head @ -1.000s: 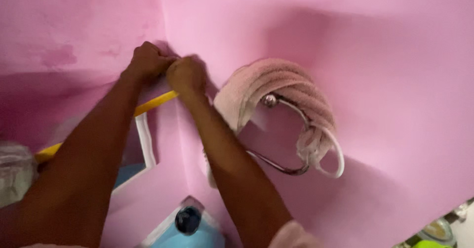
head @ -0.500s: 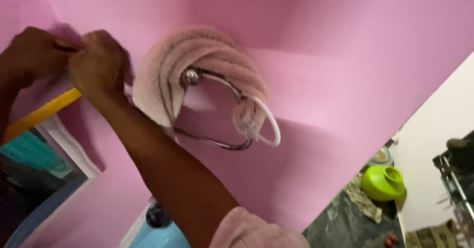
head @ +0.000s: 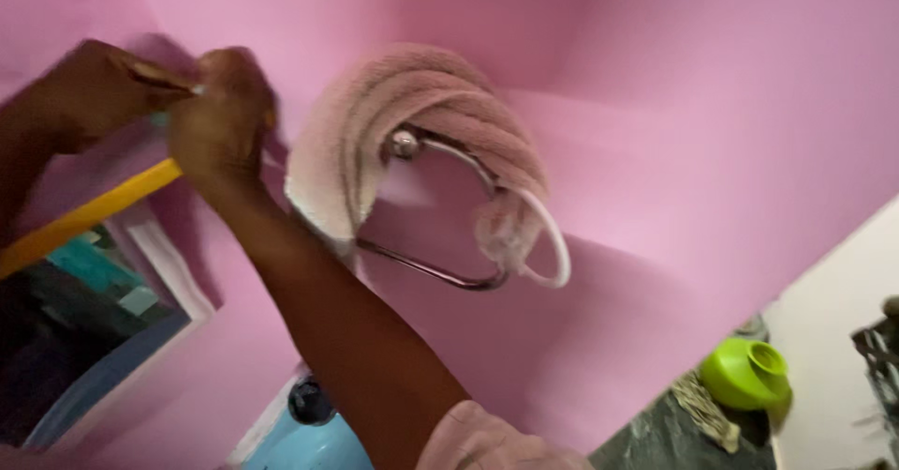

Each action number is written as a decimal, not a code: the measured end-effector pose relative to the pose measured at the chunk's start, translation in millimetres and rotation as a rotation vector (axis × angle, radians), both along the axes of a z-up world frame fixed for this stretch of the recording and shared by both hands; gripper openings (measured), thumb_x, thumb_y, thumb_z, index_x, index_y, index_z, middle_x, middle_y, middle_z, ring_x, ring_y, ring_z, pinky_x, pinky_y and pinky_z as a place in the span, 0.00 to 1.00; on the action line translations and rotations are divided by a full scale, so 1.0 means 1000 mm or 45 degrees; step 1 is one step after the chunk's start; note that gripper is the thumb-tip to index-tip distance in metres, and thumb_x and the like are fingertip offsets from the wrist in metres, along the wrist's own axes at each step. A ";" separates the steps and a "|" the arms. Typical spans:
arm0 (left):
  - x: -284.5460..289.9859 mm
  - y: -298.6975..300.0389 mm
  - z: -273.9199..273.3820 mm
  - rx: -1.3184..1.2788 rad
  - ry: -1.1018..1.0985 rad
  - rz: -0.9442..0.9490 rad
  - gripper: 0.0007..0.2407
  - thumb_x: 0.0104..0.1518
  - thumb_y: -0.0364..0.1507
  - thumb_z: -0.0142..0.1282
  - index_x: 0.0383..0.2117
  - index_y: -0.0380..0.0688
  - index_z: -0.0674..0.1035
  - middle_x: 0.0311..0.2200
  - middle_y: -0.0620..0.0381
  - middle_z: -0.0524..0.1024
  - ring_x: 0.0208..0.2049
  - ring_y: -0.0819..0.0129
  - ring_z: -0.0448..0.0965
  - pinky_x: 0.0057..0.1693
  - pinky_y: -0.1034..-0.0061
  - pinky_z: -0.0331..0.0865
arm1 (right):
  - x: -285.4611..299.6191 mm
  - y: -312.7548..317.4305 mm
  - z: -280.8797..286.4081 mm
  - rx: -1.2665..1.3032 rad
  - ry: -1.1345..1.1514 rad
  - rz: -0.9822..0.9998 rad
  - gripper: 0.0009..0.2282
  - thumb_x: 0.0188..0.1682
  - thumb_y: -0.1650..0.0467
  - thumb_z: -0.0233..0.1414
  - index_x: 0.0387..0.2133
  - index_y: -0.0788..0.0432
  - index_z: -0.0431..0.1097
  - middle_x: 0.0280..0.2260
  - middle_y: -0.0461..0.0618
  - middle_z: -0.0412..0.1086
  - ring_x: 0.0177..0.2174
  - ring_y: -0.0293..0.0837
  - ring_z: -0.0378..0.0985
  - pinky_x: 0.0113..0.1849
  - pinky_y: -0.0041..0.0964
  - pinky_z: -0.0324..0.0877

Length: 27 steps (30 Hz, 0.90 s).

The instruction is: The person scrubs a pink wall above a small shelf using a green sponge, then wipes the area with a white cloth. They rinse the cloth in a blue sink and continue scrubbing and wiping the wall and shelf.

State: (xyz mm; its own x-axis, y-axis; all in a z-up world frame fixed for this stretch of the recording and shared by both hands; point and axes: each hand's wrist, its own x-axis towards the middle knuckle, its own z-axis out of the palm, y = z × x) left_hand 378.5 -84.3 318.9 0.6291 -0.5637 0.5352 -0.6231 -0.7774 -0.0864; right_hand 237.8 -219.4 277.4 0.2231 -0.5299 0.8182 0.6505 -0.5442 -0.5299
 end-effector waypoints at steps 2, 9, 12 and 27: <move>0.000 -0.002 -0.001 -0.080 0.024 -0.071 0.14 0.56 0.46 0.61 0.43 0.58 0.88 0.35 0.51 0.85 0.34 0.53 0.84 0.50 0.61 0.74 | 0.005 0.001 0.000 0.043 -0.060 0.020 0.12 0.38 0.78 0.49 0.38 0.65 0.66 0.34 0.59 0.69 0.37 0.58 0.74 0.42 0.53 0.69; 0.022 0.000 -0.007 0.197 -0.357 0.051 0.10 0.58 0.41 0.62 0.41 0.58 0.89 0.37 0.51 0.85 0.37 0.55 0.84 0.53 0.62 0.76 | 0.046 -0.008 0.008 -0.078 0.156 -0.065 0.09 0.40 0.72 0.56 0.34 0.61 0.72 0.35 0.59 0.76 0.38 0.58 0.80 0.44 0.50 0.74; -0.003 0.002 0.010 -0.033 0.122 0.098 0.13 0.55 0.37 0.66 0.46 0.54 0.87 0.38 0.45 0.84 0.34 0.47 0.83 0.47 0.57 0.75 | 0.032 -0.003 0.014 0.071 0.309 -0.020 0.14 0.42 0.74 0.55 0.43 0.64 0.72 0.39 0.64 0.76 0.40 0.62 0.79 0.47 0.51 0.72; -0.016 0.001 0.014 -0.120 0.377 -0.021 0.12 0.49 0.41 0.65 0.37 0.57 0.88 0.34 0.54 0.86 0.31 0.56 0.85 0.45 0.64 0.76 | -0.004 -0.004 0.012 -0.145 0.056 -0.073 0.15 0.34 0.79 0.53 0.38 0.64 0.67 0.38 0.61 0.71 0.42 0.62 0.75 0.46 0.54 0.68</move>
State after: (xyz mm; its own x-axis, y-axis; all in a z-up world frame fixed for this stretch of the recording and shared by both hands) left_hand 362.7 -83.8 333.0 0.7565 -0.5322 0.3802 -0.6233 -0.7627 0.1726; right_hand 233.8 -223.0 289.1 0.2323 -0.4468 0.8639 0.5939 -0.6383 -0.4898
